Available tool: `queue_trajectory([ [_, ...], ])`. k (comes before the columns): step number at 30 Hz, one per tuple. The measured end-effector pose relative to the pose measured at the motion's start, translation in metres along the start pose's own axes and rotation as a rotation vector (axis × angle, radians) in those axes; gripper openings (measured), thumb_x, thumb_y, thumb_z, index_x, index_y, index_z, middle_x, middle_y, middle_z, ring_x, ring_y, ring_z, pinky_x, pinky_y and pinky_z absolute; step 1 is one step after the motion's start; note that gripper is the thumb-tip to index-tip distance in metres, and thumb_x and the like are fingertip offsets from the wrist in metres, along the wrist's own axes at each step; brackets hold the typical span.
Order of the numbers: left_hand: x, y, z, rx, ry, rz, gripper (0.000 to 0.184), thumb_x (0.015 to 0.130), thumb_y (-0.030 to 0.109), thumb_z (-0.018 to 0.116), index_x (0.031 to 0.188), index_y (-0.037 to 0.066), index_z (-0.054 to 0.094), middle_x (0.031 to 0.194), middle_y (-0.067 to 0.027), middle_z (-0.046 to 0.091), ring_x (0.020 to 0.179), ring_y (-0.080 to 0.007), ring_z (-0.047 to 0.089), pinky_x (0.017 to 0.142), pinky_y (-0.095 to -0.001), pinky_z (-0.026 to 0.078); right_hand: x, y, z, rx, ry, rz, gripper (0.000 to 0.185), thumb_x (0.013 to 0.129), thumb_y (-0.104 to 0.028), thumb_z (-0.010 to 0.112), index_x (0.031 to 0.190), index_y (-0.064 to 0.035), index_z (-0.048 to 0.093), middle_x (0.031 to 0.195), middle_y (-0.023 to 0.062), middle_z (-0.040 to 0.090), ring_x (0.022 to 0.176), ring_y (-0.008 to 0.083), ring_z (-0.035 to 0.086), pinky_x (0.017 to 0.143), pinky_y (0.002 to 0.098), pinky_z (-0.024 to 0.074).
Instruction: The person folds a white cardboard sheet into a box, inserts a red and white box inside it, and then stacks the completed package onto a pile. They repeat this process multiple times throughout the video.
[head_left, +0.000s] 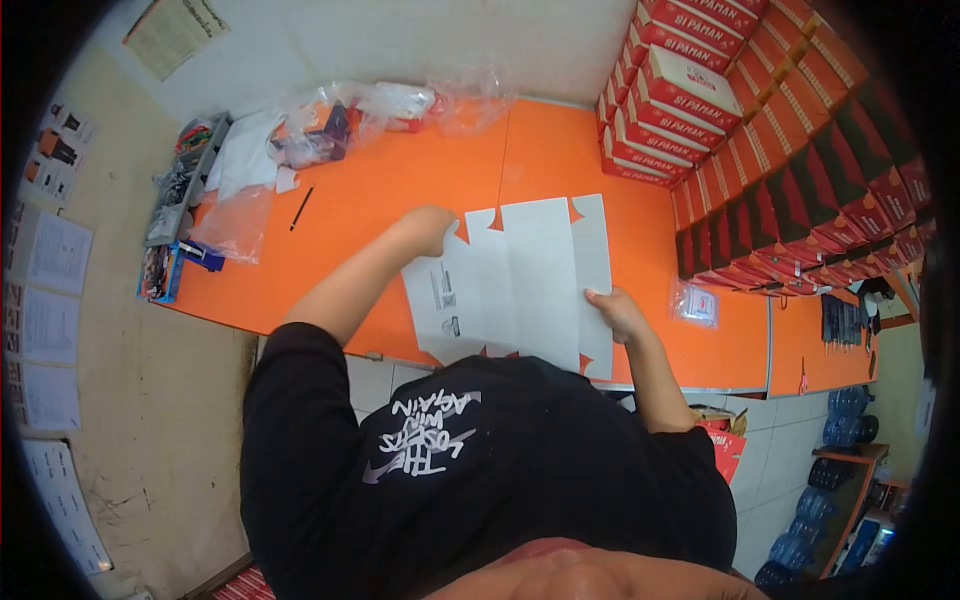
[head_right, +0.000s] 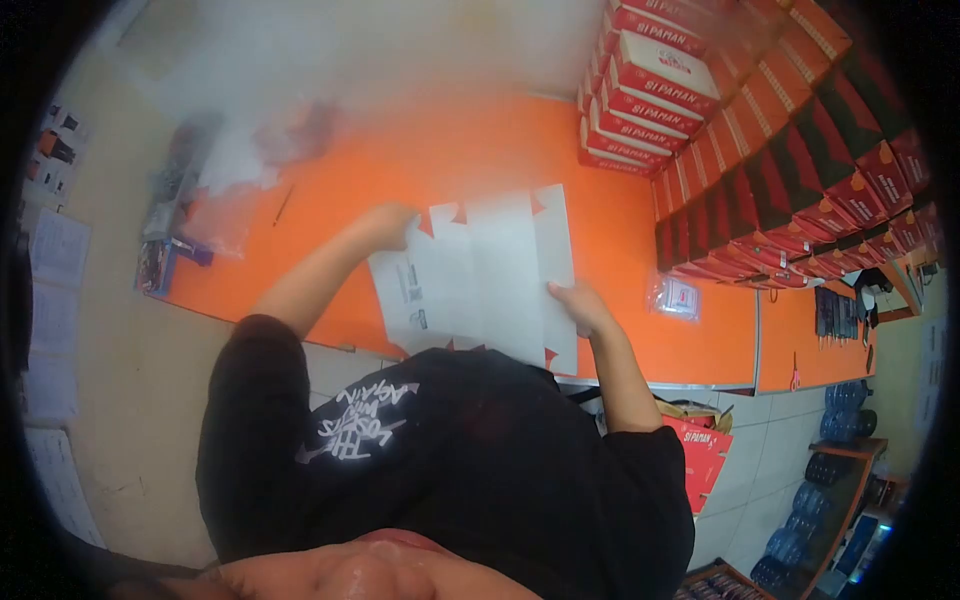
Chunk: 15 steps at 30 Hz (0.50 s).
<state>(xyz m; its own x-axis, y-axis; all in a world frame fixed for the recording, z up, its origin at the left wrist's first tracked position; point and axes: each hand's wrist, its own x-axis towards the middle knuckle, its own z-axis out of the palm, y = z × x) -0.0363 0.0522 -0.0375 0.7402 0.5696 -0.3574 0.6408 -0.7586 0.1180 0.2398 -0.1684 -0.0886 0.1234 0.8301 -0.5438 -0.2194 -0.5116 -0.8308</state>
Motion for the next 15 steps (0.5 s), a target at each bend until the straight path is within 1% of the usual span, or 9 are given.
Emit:
queue_trajectory([
  [1,0.01,0.003,0.034,-0.009,-0.017,0.005,0.024,0.067,0.01,0.062,0.089,0.003,0.058,0.083,-0.0153,0.062,0.078,-0.0282,0.061,0.067,-0.0388,0.049,0.004,0.005,-0.002,-0.002,0.02,0.112,0.033,0.087,-0.016,0.052,0.109,0.0078,0.05,0.099,0.0167,0.059,0.084,0.0247,0.06,0.074,0.037,0.0494],
  [3,0.023,0.013,0.097,-0.031,0.456,-0.041,0.015,0.068,0.008,0.058,0.082,0.004,0.057,0.078,-0.0133,0.06,0.076,-0.0289,0.061,0.066,-0.0399,0.049,0.01,0.014,-0.003,-0.003,0.061,0.135,0.034,0.087,-0.016,0.052,0.109,0.0088,0.049,0.098,0.0177,0.059,0.084,0.0252,0.06,0.074,0.037,0.0494],
  [4,0.024,0.025,0.104,-0.031,0.449,-0.034,0.015,0.068,0.008,0.058,0.082,0.004,0.057,0.078,-0.0133,0.06,0.076,-0.0289,0.061,0.066,-0.0399,0.049,0.016,0.017,-0.004,-0.009,0.099,0.142,0.035,0.086,-0.017,0.053,0.109,0.0097,0.049,0.098,0.0187,0.059,0.083,0.0256,0.06,0.074,0.037,0.0495],
  [5,0.027,0.037,0.109,-0.005,0.448,-0.125,0.014,0.069,0.009,0.058,0.082,0.004,0.057,0.079,-0.0135,0.06,0.076,-0.0293,0.06,0.066,-0.0401,0.049,0.024,0.019,-0.007,-0.002,0.105,0.142,0.035,0.086,-0.017,0.053,0.109,0.0097,0.049,0.098,0.0187,0.059,0.083,0.0256,0.06,0.074,0.037,0.0495],
  [6,0.029,0.045,0.113,0.019,0.443,-0.215,0.014,0.069,0.01,0.058,0.081,0.004,0.057,0.079,-0.0137,0.059,0.077,-0.0297,0.06,0.067,-0.0403,0.049,0.032,0.024,-0.012,0.009,0.086,0.172,0.035,0.086,-0.017,0.054,0.109,0.0089,0.049,0.1,0.0189,0.059,0.086,0.0266,0.06,0.076,0.0397,0.0491],
  [7,0.024,0.048,0.113,0.011,0.434,-0.21,0.014,0.069,0.01,0.058,0.081,0.004,0.057,0.079,-0.0137,0.059,0.077,-0.0297,0.06,0.067,-0.0403,0.049,0.037,0.031,-0.017,0.014,0.066,0.206,0.036,0.085,-0.017,0.055,0.11,0.0082,0.048,0.101,0.0191,0.059,0.089,0.0276,0.06,0.077,0.0424,0.0488],
  [9,0.017,0.043,0.107,-0.215,0.416,-0.265,0.019,0.067,0.013,0.06,0.083,0.002,0.057,0.083,-0.0151,0.059,0.079,-0.031,0.058,0.07,-0.0391,0.049,0.044,0.042,-0.023,0.019,0.074,0.202,0.034,0.085,-0.017,0.054,0.107,0.0083,0.051,0.099,0.0186,0.059,0.086,0.0267,0.06,0.075,0.0395,0.0492],
  [14,-0.003,0.041,0.116,-0.28,0.435,-0.186,0.028,0.062,0.016,0.063,0.084,0.0,0.057,0.083,-0.0157,0.057,0.083,-0.0307,0.057,0.073,-0.0383,0.049,0.054,0.052,-0.032,0.107,0.035,0.291,0.031,0.086,-0.015,0.053,0.105,0.0081,0.053,0.098,0.017,0.059,0.085,0.0252,0.06,0.074,0.0359,0.0492],
  [15,-0.006,0.041,0.119,-0.313,0.429,-0.165,0.031,0.061,0.017,0.064,0.085,-0.001,0.057,0.084,-0.0154,0.057,0.084,-0.0307,0.056,0.073,-0.0381,0.049,0.056,0.052,-0.035,0.096,0.02,0.322,0.036,0.084,-0.015,0.055,0.111,0.0078,0.049,0.103,0.0193,0.058,0.089,0.0279,0.059,0.078,0.0386,0.048],
])
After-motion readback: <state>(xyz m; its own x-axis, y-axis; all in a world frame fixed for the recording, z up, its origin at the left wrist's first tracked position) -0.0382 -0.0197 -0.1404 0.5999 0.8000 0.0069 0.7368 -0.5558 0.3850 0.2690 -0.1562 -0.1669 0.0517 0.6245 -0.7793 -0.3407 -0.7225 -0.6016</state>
